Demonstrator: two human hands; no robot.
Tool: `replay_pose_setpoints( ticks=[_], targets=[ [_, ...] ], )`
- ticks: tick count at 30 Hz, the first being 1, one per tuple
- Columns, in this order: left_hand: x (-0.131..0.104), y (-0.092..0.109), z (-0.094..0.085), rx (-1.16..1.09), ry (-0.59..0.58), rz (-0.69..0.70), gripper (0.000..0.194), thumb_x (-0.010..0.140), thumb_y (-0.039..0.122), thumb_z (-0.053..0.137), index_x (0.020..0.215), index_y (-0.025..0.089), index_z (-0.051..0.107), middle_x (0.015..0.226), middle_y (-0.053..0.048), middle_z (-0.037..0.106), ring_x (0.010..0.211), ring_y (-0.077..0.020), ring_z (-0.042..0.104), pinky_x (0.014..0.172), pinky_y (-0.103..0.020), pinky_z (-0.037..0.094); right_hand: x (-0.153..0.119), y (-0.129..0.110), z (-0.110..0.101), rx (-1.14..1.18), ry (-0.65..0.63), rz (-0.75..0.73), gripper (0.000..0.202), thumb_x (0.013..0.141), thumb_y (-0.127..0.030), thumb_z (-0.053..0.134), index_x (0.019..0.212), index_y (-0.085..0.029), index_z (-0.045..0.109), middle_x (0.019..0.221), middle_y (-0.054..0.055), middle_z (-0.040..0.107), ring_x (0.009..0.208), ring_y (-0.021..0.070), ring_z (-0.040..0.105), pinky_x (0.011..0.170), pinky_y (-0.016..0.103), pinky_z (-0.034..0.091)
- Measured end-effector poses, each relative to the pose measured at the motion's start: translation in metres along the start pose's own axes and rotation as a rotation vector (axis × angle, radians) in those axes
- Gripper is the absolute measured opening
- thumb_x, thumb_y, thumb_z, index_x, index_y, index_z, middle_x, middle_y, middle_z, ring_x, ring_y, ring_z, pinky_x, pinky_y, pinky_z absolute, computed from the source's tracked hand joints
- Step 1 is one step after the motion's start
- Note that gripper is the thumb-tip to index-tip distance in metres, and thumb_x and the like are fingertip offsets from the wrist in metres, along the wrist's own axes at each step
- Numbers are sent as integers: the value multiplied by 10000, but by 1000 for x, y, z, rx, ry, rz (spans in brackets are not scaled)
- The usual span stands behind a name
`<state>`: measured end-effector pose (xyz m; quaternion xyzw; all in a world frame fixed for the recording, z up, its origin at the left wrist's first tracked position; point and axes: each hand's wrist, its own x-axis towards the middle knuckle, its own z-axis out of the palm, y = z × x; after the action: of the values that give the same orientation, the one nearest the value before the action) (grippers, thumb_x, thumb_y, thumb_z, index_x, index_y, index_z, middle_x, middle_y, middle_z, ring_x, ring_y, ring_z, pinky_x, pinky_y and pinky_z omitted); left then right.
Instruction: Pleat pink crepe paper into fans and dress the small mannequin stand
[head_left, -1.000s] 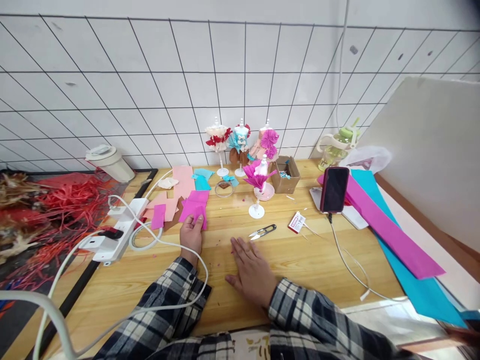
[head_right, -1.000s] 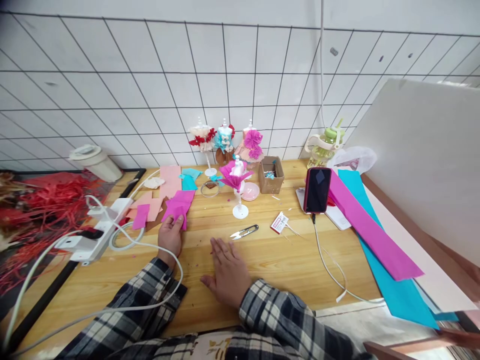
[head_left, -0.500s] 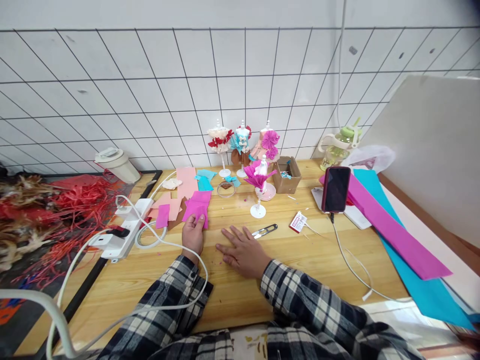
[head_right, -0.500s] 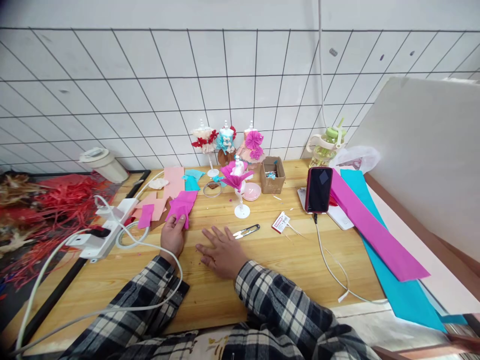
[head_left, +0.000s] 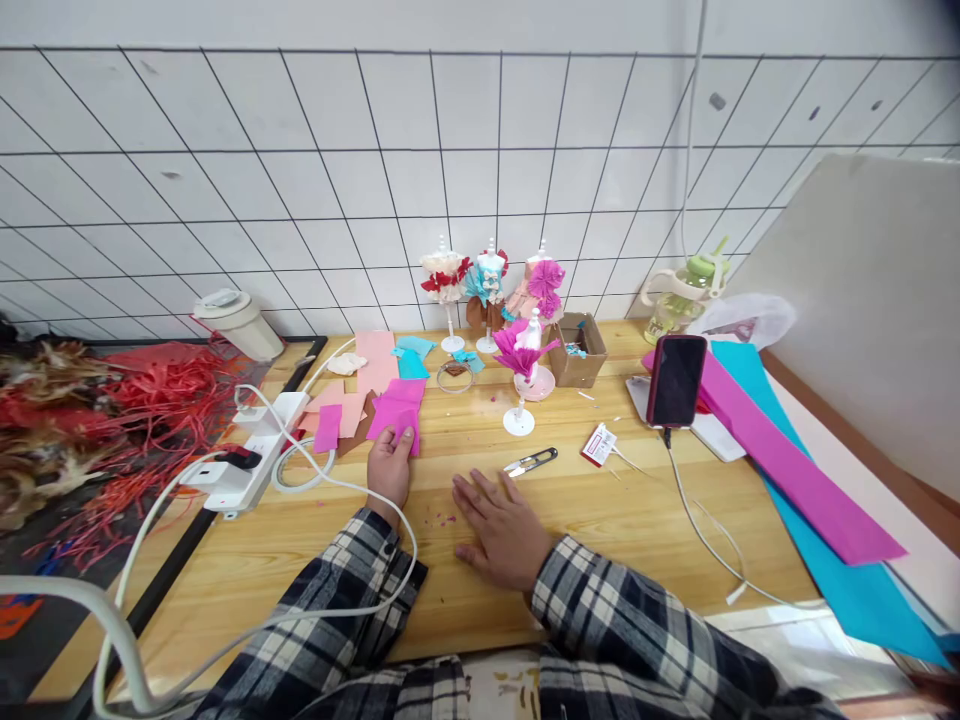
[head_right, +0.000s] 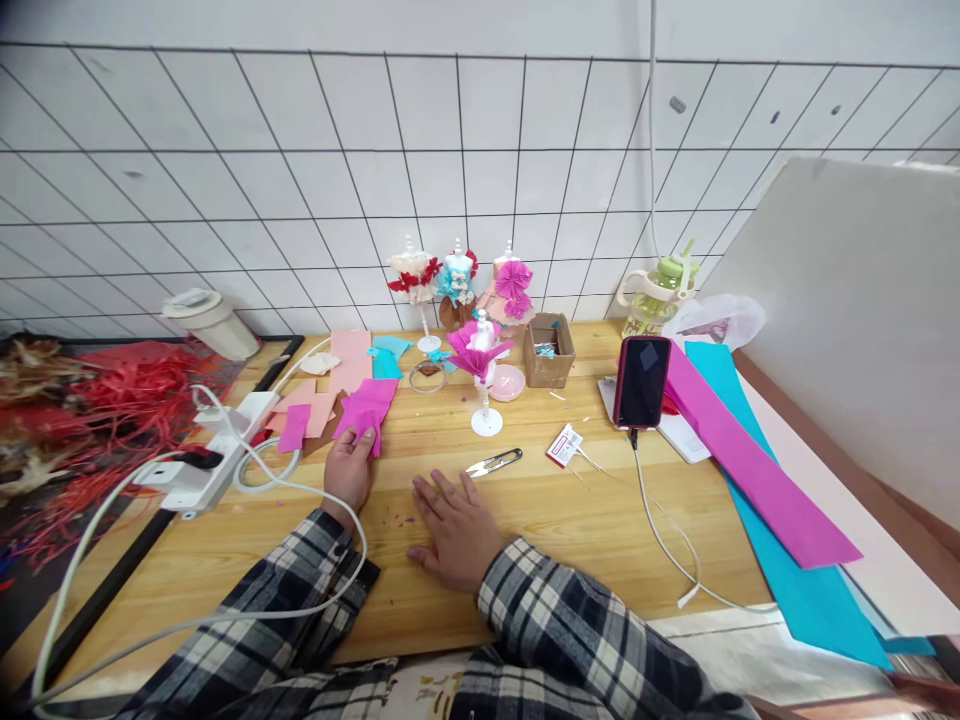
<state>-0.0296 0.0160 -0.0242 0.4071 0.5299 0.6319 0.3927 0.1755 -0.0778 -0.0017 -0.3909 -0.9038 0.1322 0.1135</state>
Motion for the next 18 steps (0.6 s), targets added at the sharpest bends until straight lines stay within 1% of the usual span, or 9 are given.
replay_pose_setpoints(
  ticks=[2, 5, 7, 9, 12, 14, 16, 18],
  targets=[
    [-2, 2, 1, 24, -24, 21, 250, 761, 427, 680, 848, 199, 625, 746, 11, 638, 659, -120, 556, 655, -227, 436, 1, -9, 3, 15, -13, -35, 680, 952, -575, 321, 1487, -157, 286, 1560, 80, 233, 1444, 261, 138, 1159, 559, 79],
    [-1, 1, 1, 59, -14, 40, 230, 771, 417, 672, 826, 200, 618, 723, 17, 622, 640, -118, 537, 647, -226, 428, 9, -19, 7, 27, -21, -78, 636, 973, -544, 288, 1490, -174, 275, 1556, 73, 247, 1444, 244, 148, 1158, 553, 87],
    [1, -2, 0, 29, 1, 20, 251, 756, 430, 678, 835, 201, 616, 748, 9, 635, 660, -126, 552, 668, -235, 439, 15, -20, 6, 30, -17, -85, 619, 978, -524, 300, 1487, -172, 282, 1558, 75, 242, 1442, 241, 145, 1152, 550, 98],
    [3, -5, -1, -39, 22, 0, 273, 733, 437, 692, 848, 203, 613, 783, 3, 646, 685, -126, 566, 693, -240, 449, 22, -17, 3, 34, -15, -86, 619, 964, -524, 362, 1479, -186, 302, 1565, 72, 227, 1428, 246, 163, 1133, 542, 145],
    [7, -8, -2, -125, 42, -14, 288, 704, 423, 716, 848, 205, 596, 781, 11, 636, 689, -119, 566, 704, -241, 457, 33, -7, -3, 35, -12, -36, 618, 881, -553, 535, 1418, -270, 418, 1560, 45, 251, 1352, 270, 268, 1057, 501, 263],
    [7, -8, -1, -121, 43, -10, 288, 701, 422, 718, 837, 203, 589, 768, 14, 627, 686, -118, 561, 696, -239, 460, 41, -1, -4, 46, -27, -14, 612, 805, -605, 614, 1336, -316, 522, 1524, 26, 323, 1270, 273, 342, 1007, 472, 303],
    [7, -8, -1, -100, 41, -3, 285, 708, 425, 710, 839, 200, 595, 781, 8, 633, 693, -119, 562, 695, -236, 459, 47, 1, -1, 67, -30, -5, 617, 753, -668, 627, 1269, -332, 585, 1467, 23, 405, 1209, 267, 382, 986, 459, 307],
    [7, -8, 0, -92, 38, -2, 279, 716, 427, 704, 836, 198, 600, 793, 3, 639, 696, -118, 563, 691, -234, 457, 50, -1, 5, 91, 0, 26, 581, 759, -693, 598, 1219, -339, 624, 1407, 23, 473, 1173, 259, 405, 972, 452, 308]
  ],
)
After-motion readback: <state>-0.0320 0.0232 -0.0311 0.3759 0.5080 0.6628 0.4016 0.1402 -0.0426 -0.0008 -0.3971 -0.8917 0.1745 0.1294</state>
